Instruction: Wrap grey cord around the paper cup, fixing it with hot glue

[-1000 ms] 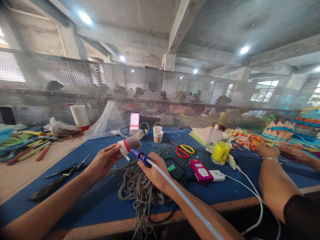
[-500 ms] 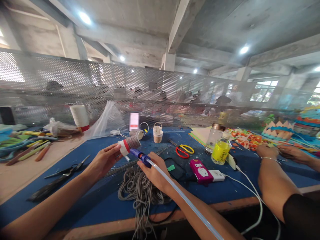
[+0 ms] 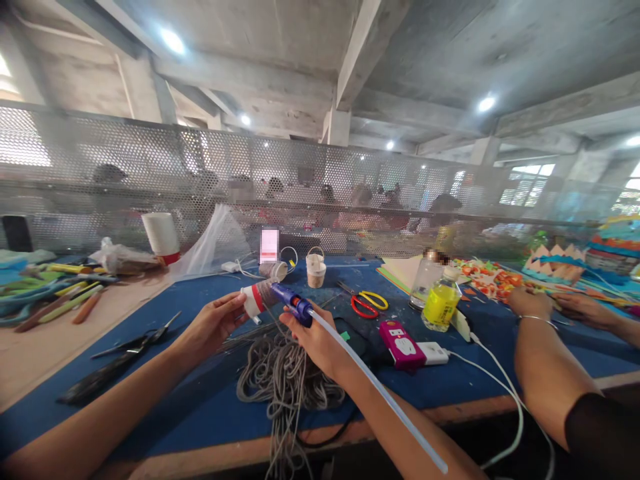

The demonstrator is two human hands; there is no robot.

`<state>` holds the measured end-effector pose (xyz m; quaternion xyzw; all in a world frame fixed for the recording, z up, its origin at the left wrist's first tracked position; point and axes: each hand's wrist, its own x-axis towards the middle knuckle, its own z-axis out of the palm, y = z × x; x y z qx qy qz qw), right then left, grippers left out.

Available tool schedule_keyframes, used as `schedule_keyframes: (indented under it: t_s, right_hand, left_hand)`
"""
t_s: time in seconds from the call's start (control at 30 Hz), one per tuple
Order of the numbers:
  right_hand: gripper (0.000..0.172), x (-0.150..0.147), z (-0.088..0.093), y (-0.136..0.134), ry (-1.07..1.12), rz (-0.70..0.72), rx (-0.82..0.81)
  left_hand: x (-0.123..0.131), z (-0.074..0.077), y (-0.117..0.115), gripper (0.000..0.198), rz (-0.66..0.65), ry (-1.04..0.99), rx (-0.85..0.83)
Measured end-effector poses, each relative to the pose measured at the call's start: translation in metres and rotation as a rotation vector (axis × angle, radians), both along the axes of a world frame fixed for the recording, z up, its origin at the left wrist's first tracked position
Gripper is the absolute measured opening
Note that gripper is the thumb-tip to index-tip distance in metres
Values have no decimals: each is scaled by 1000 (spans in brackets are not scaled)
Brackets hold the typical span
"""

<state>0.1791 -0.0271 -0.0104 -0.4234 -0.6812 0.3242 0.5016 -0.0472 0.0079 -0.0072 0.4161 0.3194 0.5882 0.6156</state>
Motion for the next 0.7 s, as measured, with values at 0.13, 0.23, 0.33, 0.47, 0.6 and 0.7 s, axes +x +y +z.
schedule_keyframes:
  t_s: [0.13,0.23,0.33,0.47,0.6,0.7]
  right_hand:
    - [36,13,6,16,7,-165,161]
    - [34,29,7,35,-41,-287,211]
    - [37,48,8,53,-110,-327,173]
    - [37,71,14,70,-263,-464,68]
    - [37,95,19,84,-342,-554,13]
    - [34,114,18,93,-387,-599,-65]
  left_hand:
    - [0,-1,0,23,-13,-14,3]
    - [0,-1,1,26,5,-17,-6]
    - [-1,-1,2,27,7,-23,-7]
    - [-2,-3,4,25,5,-28,-7]
    - [-3,-5,4,21,-9,-44,17]
    - [-4,-6,5,19,15,-63,13]
